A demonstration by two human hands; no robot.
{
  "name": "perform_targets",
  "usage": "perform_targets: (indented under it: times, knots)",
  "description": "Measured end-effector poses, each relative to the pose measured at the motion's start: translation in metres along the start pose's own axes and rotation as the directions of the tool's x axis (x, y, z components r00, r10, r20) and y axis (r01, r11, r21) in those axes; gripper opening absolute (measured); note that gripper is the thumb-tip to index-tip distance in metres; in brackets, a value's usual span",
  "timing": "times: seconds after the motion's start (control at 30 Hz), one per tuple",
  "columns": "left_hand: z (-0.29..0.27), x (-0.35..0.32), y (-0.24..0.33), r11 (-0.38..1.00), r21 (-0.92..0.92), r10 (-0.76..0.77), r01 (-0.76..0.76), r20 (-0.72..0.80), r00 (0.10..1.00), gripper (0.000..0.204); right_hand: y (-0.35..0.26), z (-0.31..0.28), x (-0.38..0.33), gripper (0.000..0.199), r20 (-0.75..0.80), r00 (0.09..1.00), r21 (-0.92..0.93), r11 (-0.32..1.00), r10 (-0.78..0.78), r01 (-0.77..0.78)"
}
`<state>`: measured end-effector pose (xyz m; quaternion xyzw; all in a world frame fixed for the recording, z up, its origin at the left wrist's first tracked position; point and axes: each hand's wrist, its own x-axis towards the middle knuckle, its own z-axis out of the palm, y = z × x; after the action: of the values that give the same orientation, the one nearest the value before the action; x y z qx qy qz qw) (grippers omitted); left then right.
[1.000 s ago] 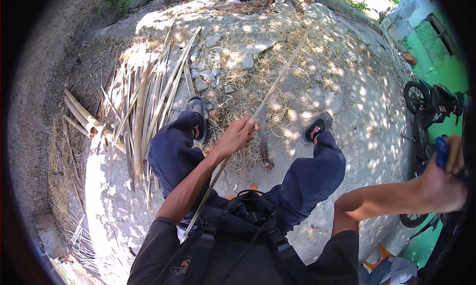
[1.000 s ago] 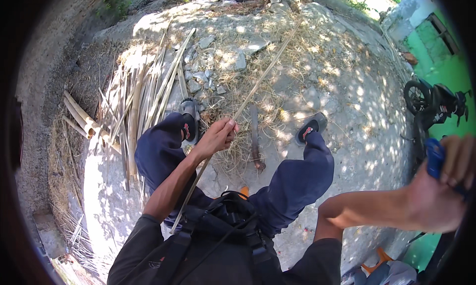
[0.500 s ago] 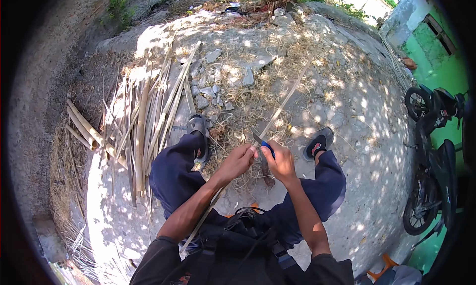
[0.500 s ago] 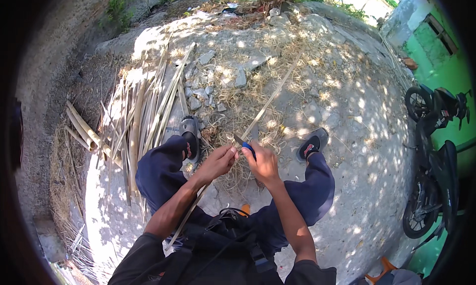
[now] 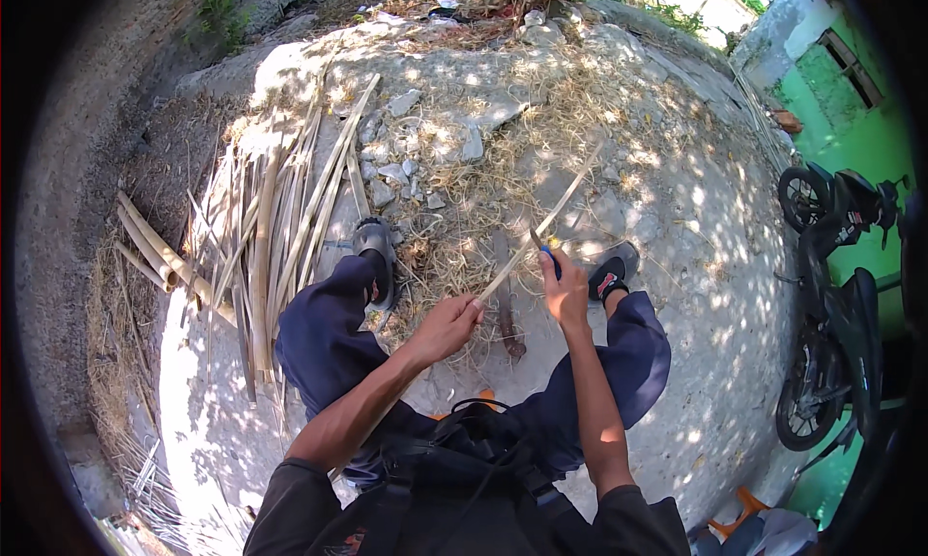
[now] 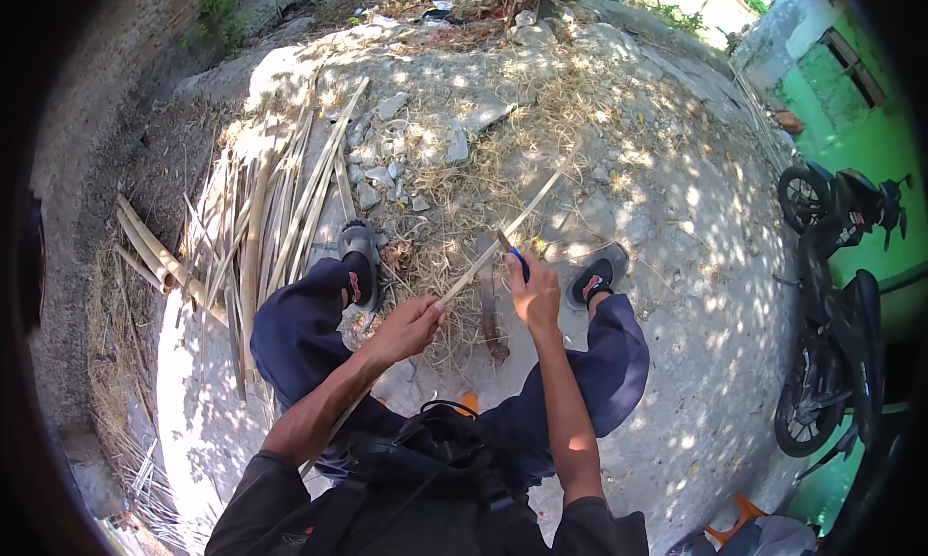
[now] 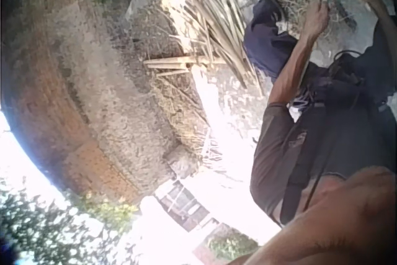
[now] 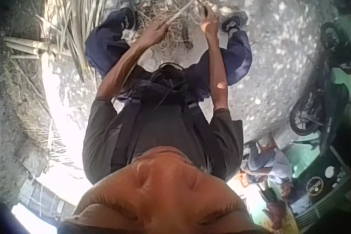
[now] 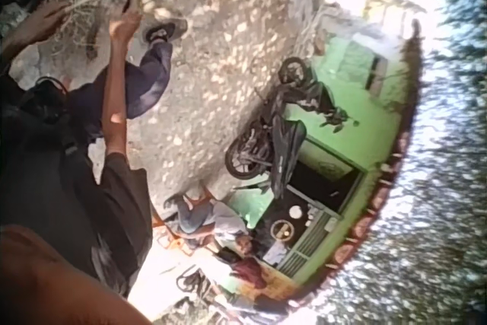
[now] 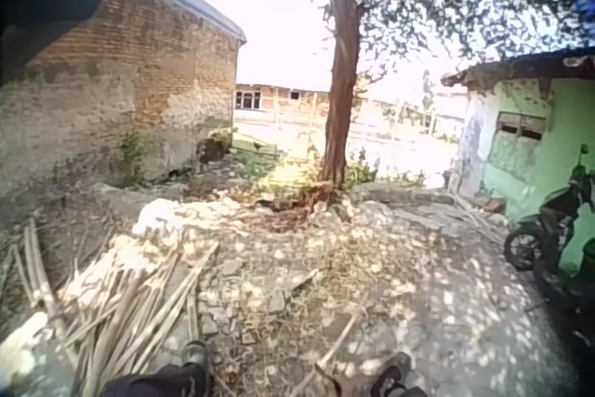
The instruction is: The person scrapes a bamboo strip using a machete, then trims the bamboo strip with a utility knife.
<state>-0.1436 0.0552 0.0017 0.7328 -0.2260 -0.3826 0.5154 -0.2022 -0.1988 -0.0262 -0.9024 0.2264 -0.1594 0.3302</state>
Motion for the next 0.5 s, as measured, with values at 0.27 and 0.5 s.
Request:
perform_targets:
  times: [0.27,0.5]
  knots:
    - [-0.003,-0.001,-0.008,0.901,-0.394,-0.159,0.18,0.087,0.983,0.031,-0.026,0.016,-0.037,0.03,0.06,0.969,0.078,0.969,-0.239,0.234]
    - [-0.013,-0.004,0.005,0.665,-0.671,-0.198,0.328,0.265,0.944,0.025,-0.034,0.017,-0.043,0.032,0.165,0.948,0.161,0.955,-0.274,0.248]
